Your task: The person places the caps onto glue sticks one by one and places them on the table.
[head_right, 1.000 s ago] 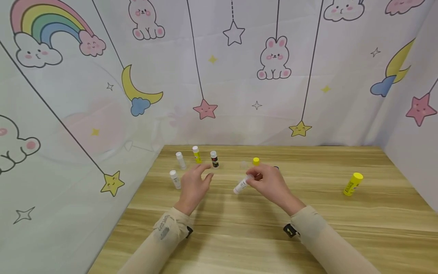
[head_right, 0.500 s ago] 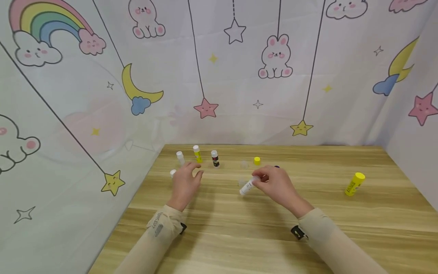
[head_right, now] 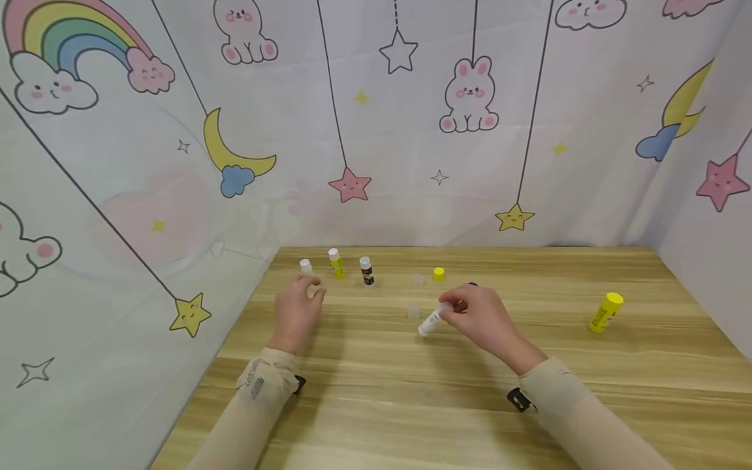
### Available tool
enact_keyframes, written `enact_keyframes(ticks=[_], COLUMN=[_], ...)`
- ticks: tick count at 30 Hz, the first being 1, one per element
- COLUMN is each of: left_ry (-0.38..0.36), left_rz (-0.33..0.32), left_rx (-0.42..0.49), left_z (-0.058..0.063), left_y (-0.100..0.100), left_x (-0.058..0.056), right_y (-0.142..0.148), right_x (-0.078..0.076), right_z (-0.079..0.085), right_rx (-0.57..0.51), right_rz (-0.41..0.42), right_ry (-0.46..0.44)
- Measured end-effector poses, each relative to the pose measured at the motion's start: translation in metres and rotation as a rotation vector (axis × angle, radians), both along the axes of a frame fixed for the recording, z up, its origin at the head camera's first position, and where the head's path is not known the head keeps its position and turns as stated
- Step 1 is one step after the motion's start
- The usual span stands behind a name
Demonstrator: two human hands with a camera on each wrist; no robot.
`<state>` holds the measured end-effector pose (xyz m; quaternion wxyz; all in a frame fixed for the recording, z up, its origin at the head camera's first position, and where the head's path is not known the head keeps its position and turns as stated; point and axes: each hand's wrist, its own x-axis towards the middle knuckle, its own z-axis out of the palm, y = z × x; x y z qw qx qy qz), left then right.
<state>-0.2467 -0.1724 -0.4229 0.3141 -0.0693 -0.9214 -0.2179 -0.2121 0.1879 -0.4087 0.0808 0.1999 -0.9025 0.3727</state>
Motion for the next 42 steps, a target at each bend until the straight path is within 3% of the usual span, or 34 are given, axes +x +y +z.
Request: enact_keyframes(ticks=[8,23,30,42], left_ry=[-0.086,-0.119,-0.129,-0.193], left_rz=[0.039,0.057,0.096,0.116], left_rx=[0.028,0.054,0.066,0.156], left_z=[0.002,-0.005,-0.007,-0.009], left_y=[-0.012,-0.022,-0.024,-0.026], left_x=[-0.001,-0.002,-0.003,-0.003], right_y=[0.003,0.008,0.014,0.021], right_x=[0.003,0.009,0.008,0.009], right_z=[0.002,0.001,0.001,-0.003], right_rx=[0.017,0.038,0.052,0.068], right_rz=[-0.001,-0.004,-0.014,-0.028], right_ry=[0.008,-0.010,0.005,-0.014])
